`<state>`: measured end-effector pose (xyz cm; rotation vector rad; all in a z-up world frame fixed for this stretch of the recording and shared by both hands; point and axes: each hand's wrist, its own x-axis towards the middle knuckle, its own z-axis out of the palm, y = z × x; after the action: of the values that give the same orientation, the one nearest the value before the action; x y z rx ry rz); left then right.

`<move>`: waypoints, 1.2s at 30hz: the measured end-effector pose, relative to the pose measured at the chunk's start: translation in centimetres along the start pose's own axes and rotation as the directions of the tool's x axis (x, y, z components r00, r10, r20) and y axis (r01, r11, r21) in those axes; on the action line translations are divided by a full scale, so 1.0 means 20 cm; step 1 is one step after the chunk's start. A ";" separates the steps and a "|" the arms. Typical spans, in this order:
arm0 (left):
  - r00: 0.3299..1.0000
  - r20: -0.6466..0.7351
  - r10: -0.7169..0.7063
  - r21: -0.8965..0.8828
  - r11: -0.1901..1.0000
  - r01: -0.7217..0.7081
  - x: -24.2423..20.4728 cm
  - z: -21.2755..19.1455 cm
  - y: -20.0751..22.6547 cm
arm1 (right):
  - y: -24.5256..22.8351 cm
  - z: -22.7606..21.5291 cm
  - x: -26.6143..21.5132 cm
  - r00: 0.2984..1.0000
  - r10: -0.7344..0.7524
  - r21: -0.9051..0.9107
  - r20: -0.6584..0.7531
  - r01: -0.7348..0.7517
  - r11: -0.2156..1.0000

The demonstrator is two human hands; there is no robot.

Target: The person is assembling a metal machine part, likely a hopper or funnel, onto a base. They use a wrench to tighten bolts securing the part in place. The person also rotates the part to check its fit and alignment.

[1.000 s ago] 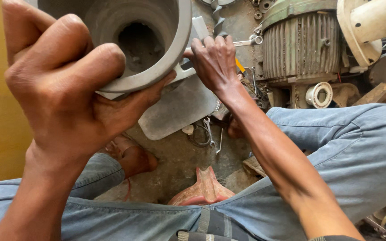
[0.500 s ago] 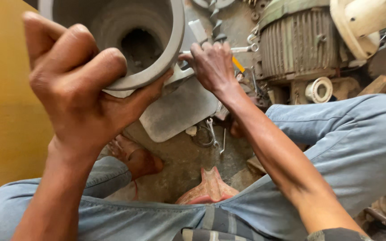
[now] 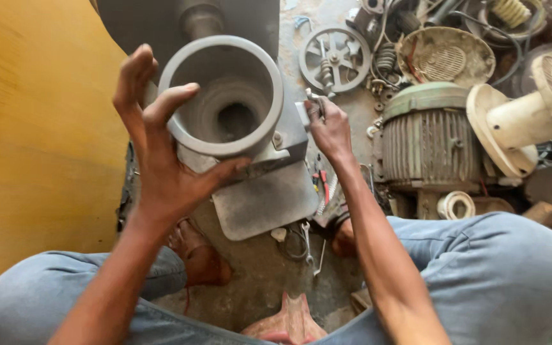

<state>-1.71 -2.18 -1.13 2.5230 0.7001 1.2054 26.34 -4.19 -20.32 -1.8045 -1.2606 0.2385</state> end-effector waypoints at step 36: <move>0.937 0.116 -0.329 -0.083 0.937 0.339 -0.59 0.45 -0.62 | -0.25 -0.11 0.47 0.149 -0.677 0.021 0.720 0.971 0.237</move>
<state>-4.97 1.93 -19.80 2.2457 0.9685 0.9626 28.76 2.82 -12.25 -0.9423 -2.8887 -0.2338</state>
